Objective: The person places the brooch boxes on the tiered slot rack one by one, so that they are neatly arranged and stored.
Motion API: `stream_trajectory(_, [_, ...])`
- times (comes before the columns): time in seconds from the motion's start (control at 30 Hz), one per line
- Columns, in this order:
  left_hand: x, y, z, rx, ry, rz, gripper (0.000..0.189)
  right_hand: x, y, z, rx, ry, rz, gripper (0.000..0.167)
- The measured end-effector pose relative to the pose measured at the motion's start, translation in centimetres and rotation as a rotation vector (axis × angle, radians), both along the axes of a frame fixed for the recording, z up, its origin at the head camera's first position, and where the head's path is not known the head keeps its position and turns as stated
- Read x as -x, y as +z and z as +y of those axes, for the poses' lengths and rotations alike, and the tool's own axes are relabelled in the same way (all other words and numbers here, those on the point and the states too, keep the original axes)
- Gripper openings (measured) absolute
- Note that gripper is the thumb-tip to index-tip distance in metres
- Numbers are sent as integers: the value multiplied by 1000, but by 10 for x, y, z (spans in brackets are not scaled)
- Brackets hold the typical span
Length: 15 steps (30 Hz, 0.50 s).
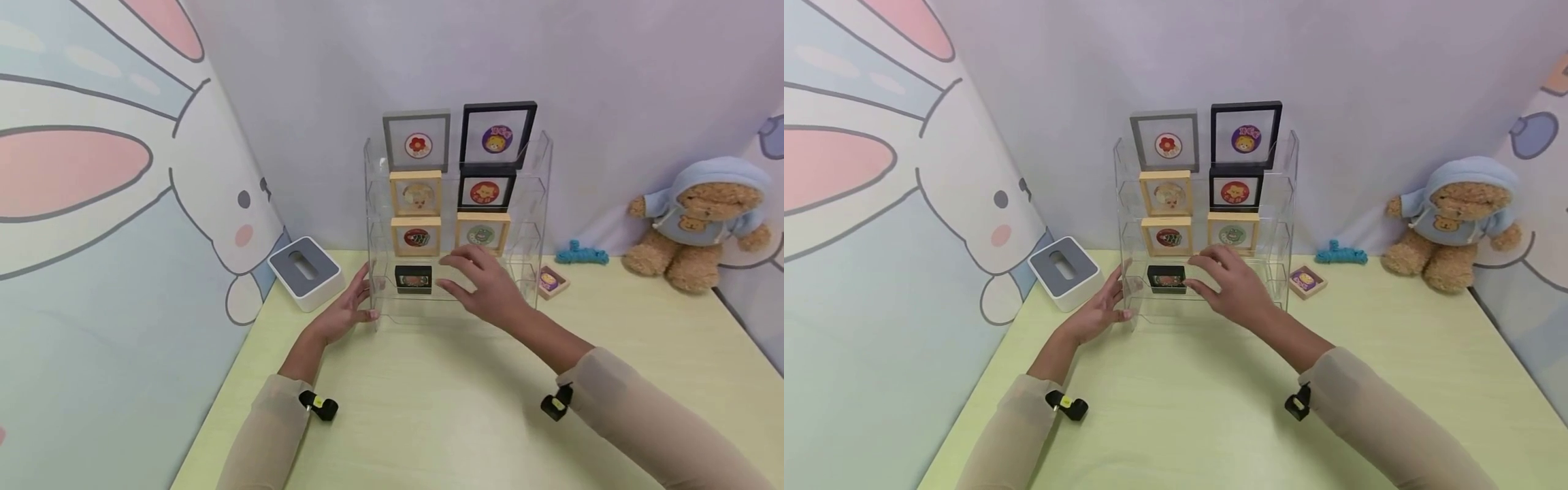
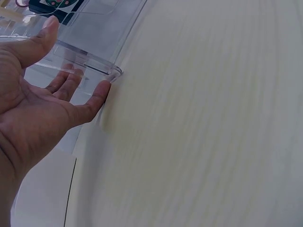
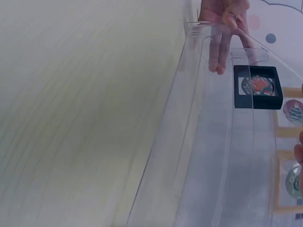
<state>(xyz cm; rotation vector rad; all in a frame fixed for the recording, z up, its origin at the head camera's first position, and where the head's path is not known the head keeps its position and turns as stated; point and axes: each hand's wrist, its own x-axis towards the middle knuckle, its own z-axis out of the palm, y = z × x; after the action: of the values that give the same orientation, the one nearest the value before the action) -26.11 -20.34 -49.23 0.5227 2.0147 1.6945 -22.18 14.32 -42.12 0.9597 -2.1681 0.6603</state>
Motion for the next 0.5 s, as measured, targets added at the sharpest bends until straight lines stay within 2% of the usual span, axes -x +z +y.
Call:
stream_trajectory(0.1, [0, 1, 0, 3, 6, -1, 117, -8, 3, 26, 32, 21, 15, 37])
stream_trajectory(0.23, [-1, 1, 0, 8, 4, -3, 117, -19, 6, 59, 79, 34, 68, 45])
stream_trajectory(0.37, [-1, 1, -1, 12, 6, -10, 118, -29, 10, 92, 113, 8, 99, 49])
stream_trajectory(0.5, [-1, 1, 0, 11, 4, -10, 118, -35, 7, 125, 131, -49, 117, 56])
